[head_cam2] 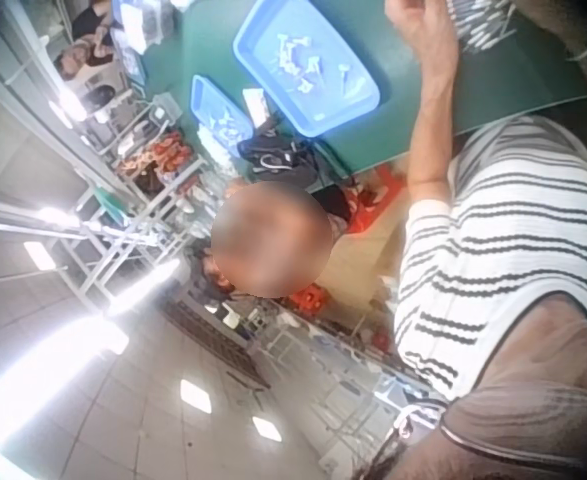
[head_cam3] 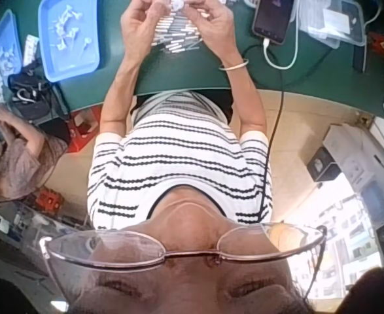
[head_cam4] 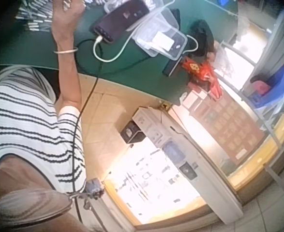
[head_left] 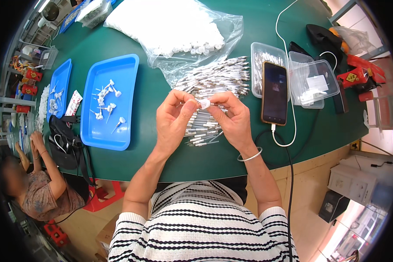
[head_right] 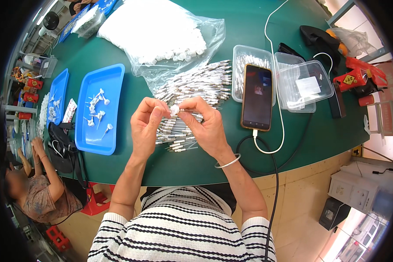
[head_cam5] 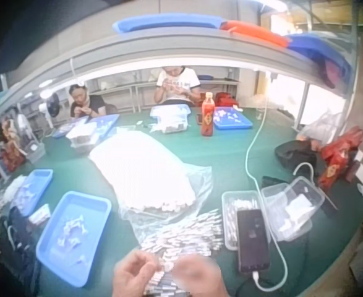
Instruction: The person repeatedly picks up small white plastic caps and silver metal rods from a green table. They insert the rods into the caps by hand and place the assembled units into a blue tray. The process is repetitive and involves handling small parts one at a time.
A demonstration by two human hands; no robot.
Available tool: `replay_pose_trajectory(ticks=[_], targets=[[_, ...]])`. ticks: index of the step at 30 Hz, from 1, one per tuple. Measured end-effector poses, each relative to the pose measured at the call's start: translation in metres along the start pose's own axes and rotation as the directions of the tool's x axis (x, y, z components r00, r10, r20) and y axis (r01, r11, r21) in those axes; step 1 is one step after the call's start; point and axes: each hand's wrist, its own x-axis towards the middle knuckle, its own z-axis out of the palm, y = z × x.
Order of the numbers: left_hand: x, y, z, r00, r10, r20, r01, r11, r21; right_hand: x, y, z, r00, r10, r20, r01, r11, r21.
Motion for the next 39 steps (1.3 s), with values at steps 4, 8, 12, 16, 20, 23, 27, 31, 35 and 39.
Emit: replay_pose_trajectory(ticks=[4, 8, 12, 16, 20, 23, 27, 31, 35, 39], targets=[[-0.0017, -0.0023, -0.0031, 0.996, -0.081, 0.035, 0.078, 0.994, 0.081, -0.0003, -0.0041, 0.0007, 0.999, -0.034, 0.016, 0.035, 0.996, -0.086], [-0.0008, -0.0012, -0.0036, 0.995, -0.086, 0.047, 0.080, 0.990, 0.112, -0.0005, -0.0025, 0.0002, 0.999, -0.019, 0.028, 0.021, 0.998, -0.062], [0.0009, -0.0012, -0.0039, 0.996, -0.060, 0.058, 0.055, 0.995, 0.083, -0.0008, -0.0009, 0.0006, 1.000, 0.003, 0.026, -0.003, 1.000, -0.012], [0.0010, -0.0040, -0.0046, 0.997, -0.047, 0.057, 0.045, 0.998, 0.038, -0.0017, 0.0019, 0.0009, 0.999, 0.038, 0.021, -0.039, 0.997, 0.063], [0.0001, -0.0045, -0.0053, 0.996, -0.058, 0.064, 0.057, 0.998, 0.028, -0.0013, 0.0033, 0.0008, 0.999, 0.040, 0.031, -0.042, 0.996, 0.084], [0.0004, -0.0070, -0.0054, 0.998, -0.039, 0.052, 0.038, 0.999, 0.014, -0.0012, 0.0039, 0.0009, 0.998, 0.052, 0.042, -0.056, 0.991, 0.118], [-0.0012, -0.0026, -0.0038, 0.999, -0.043, -0.005, 0.043, 0.994, 0.096, -0.0012, -0.0006, 0.0007, 0.995, 0.081, 0.052, -0.088, 0.983, 0.163], [-0.0019, -0.0041, -0.0033, 0.997, 0.056, -0.058, -0.039, 0.965, 0.261, -0.0022, 0.0021, 0.0004, 0.996, 0.082, 0.044, -0.087, 0.986, 0.143], [-0.0021, -0.0034, -0.0028, 0.993, 0.105, -0.061, -0.077, 0.932, 0.354, -0.0020, 0.0048, -0.0002, 0.997, 0.043, 0.063, -0.049, 0.993, 0.105], [-0.0025, -0.0034, -0.0020, 0.988, 0.144, -0.055, -0.110, 0.909, 0.402, -0.0021, 0.0040, 0.0013, 0.998, 0.039, 0.059, -0.046, 0.991, 0.125]])
